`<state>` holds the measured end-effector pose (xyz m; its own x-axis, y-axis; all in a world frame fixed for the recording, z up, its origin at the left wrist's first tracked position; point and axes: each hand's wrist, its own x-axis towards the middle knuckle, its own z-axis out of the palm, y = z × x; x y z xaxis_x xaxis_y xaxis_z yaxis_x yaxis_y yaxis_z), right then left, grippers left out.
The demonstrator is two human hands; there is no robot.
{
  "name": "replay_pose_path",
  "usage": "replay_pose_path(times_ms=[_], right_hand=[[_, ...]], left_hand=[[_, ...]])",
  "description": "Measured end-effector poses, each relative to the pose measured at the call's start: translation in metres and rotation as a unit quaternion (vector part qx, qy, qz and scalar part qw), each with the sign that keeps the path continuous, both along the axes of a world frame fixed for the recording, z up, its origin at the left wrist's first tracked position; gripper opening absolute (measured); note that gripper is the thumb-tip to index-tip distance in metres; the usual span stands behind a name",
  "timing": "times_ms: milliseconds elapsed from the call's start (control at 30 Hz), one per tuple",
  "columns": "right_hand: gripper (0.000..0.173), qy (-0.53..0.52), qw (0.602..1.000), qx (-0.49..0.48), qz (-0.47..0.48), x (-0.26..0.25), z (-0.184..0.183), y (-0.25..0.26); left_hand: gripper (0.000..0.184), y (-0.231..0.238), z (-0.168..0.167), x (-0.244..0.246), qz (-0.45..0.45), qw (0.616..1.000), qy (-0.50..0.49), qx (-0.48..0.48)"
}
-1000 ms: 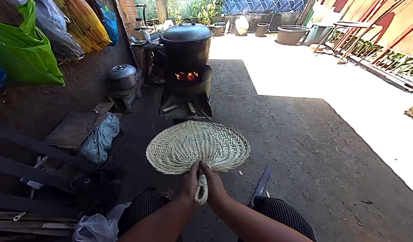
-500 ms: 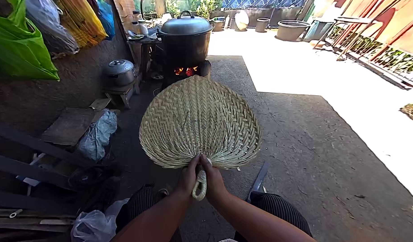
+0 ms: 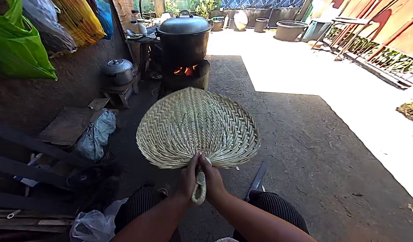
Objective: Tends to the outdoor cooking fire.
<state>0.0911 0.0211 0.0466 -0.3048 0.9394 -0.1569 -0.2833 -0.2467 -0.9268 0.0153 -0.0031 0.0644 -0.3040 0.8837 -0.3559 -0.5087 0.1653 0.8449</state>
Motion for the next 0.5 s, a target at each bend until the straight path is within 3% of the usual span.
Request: replay_pose_path(times_ms=[167, 300, 433, 500], right_hand=[[0.044, -0.015, 0.996, -0.083, 0.0, -0.003, -0.006, 0.003], [0.038, 0.0, 1.0, -0.003, 0.005, 0.002, 0.003, -0.002], [0.036, -0.005, 0.997, -0.073, -0.015, -0.003, 0.0, 0.0], [0.035, -0.002, 0.998, -0.063, -0.029, -0.003, 0.001, -0.003]], left_hand=[[0.04, 0.006, -0.009, -0.001, 0.003, 0.998, -0.054, -0.044], [0.041, 0.0, -0.006, 0.001, 0.002, 1.0, -0.006, 0.011], [0.04, 0.007, -0.011, -0.002, -0.014, 0.997, -0.06, -0.038], [0.04, 0.005, -0.009, 0.001, -0.006, 0.998, -0.048, -0.032]])
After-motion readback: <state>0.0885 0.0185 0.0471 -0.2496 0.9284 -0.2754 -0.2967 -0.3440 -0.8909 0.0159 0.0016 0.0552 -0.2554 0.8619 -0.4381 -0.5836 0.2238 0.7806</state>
